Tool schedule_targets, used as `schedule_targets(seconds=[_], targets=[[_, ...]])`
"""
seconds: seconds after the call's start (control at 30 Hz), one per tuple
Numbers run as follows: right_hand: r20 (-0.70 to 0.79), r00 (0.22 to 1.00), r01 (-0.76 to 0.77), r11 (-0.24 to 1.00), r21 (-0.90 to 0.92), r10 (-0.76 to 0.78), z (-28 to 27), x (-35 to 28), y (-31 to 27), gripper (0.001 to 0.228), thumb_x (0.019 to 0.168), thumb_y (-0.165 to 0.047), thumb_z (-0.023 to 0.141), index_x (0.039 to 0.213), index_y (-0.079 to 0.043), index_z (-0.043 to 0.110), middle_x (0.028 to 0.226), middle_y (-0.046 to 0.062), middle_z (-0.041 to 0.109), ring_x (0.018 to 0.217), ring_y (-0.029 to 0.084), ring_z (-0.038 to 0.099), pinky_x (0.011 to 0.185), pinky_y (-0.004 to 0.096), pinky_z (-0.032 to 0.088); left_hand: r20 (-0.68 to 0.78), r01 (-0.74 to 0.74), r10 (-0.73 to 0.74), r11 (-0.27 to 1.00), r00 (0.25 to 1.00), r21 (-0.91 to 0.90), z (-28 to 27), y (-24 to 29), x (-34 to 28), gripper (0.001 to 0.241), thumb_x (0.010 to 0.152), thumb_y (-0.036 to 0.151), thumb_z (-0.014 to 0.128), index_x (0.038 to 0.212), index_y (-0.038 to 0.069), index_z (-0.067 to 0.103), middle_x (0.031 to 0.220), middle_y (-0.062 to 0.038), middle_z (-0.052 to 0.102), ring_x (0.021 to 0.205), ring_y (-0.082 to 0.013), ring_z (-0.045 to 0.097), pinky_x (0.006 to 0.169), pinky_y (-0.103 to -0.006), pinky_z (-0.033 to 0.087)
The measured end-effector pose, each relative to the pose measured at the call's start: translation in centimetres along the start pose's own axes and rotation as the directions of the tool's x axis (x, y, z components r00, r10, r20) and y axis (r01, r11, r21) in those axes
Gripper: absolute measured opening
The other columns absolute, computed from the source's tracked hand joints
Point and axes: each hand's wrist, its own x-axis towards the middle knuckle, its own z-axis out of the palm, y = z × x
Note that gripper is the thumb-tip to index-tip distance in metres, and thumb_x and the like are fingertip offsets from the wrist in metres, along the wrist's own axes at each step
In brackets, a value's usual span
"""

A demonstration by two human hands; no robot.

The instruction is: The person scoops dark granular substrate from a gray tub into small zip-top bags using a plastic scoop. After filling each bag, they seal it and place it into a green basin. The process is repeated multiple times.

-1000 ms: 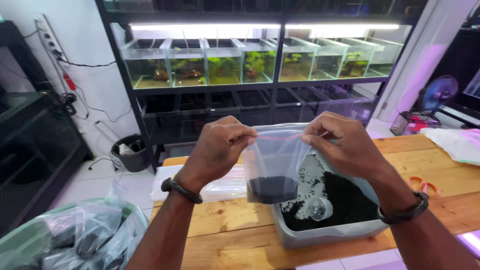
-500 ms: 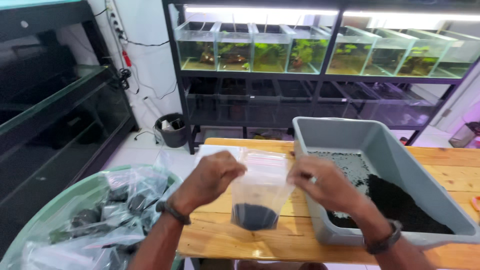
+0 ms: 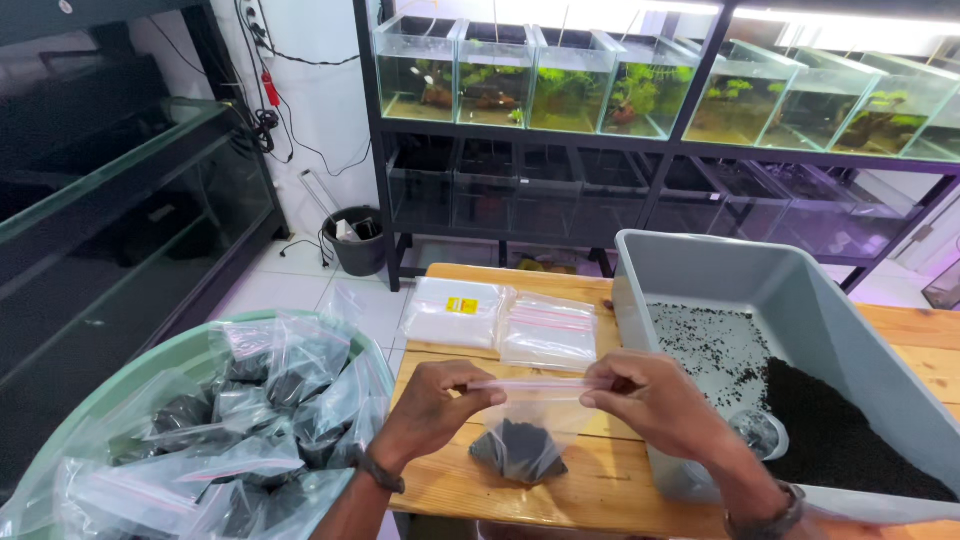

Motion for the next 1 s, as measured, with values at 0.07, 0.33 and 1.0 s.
schedule_targets(seconds=[0.07,0.33,1.0], targets=[[0.02,1.0,-0.011,1.0,-0.026,0.012,-0.5,0.0,-0.4,0.013,0.085,-0.023,0.096,0.083,-0.016,0.086,0.077,-0.006,0.085,0.07,0.006,0.072,0.069,0.025,0.057,-0.004,0.015,-0.015,1.0,1.0,-0.011,0.0,0.3,-0.1,0.017,0.09,0.029,0.088,0.086,0.012,0.09,0.087,0.002,0.087,0.081,-0.0056,0.071,0.073,-0.0257,0.053],[0.141,0.974,0.205,0.949,-0.239,-0.175,-0.6,1.9,-2.4,0.032,0.089,-0.046,0.088,0.11,-0.023,0.083,0.1,-0.007,0.087,0.089,0.011,0.081,0.082,0.03,0.059,-0.038,-0.029,0.027,0.998,0.999,-0.064,1.0,1.5,0.6,0.021,0.09,0.031,0.089,0.093,0.011,0.092,0.093,0.0,0.089,0.083,-0.0063,0.073,0.077,-0.0243,0.056],[0.21,0.897,0.432,0.868,-0.243,-0.388,0.9,3.3,-1.8,0.026,0.108,-0.034,0.066,0.1,-0.015,0.082,0.095,-0.003,0.088,0.084,0.024,0.08,0.077,0.039,0.056,-0.387,-0.194,0.253,0.963,0.886,0.185,-5.3,0.3,-0.6,0.012,0.097,0.021,0.08,0.091,0.011,0.083,0.088,0.002,0.085,0.084,-0.01,0.078,0.081,-0.0279,0.06]])
